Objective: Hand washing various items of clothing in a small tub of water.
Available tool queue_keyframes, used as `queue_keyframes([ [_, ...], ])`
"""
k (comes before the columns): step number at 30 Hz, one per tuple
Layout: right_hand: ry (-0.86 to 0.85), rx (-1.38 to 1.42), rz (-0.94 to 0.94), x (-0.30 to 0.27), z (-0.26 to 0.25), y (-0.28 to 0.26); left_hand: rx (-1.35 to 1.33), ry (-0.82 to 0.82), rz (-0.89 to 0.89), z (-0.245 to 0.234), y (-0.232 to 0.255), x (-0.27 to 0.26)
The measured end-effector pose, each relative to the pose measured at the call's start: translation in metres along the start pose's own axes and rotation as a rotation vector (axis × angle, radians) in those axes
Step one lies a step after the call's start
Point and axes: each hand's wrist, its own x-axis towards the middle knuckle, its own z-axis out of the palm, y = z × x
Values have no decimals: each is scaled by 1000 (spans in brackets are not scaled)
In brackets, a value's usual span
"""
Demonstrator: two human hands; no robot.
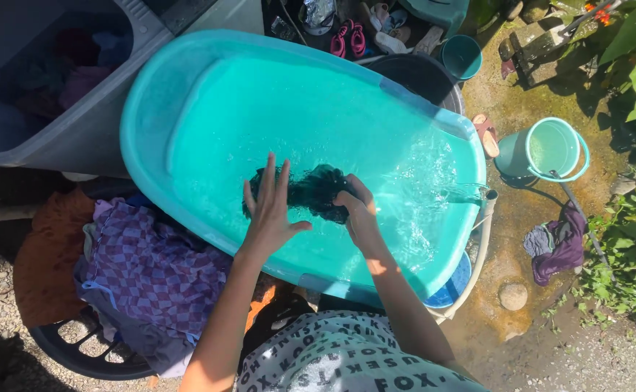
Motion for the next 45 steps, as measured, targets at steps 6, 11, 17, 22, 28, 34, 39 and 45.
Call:
queue_keyframes([
  [6, -483, 730, -395, -42, -16, -118, -554, -316, -67, -32, 11, 35],
  [11, -46, 328, -116, -13, -8, -106, -833, -127, 22, -52, 53, 29],
  [17, -283, 828, 91, -6, 9, 23, -745, -106, 227, -23, 85, 2],
  [22, 13, 900, 333, -34, 68, -58, -1176, 137, -204, -29, 43, 1],
  [28, -221, -688, -1240, -77, 105, -110, -1719, -647, -479, 65, -39, 25],
  [34, -938, -1186, -1642, -47, 90, 0, -200, -877, 309, 84, -6, 41],
  [39, -1152, -971, -1499, -73, 129, -37, -53, -1052, -271, 67, -18, 13],
  [45, -512, -188, -311, -51, 171, -47, -1837, -432, -739, -44, -126, -76],
])
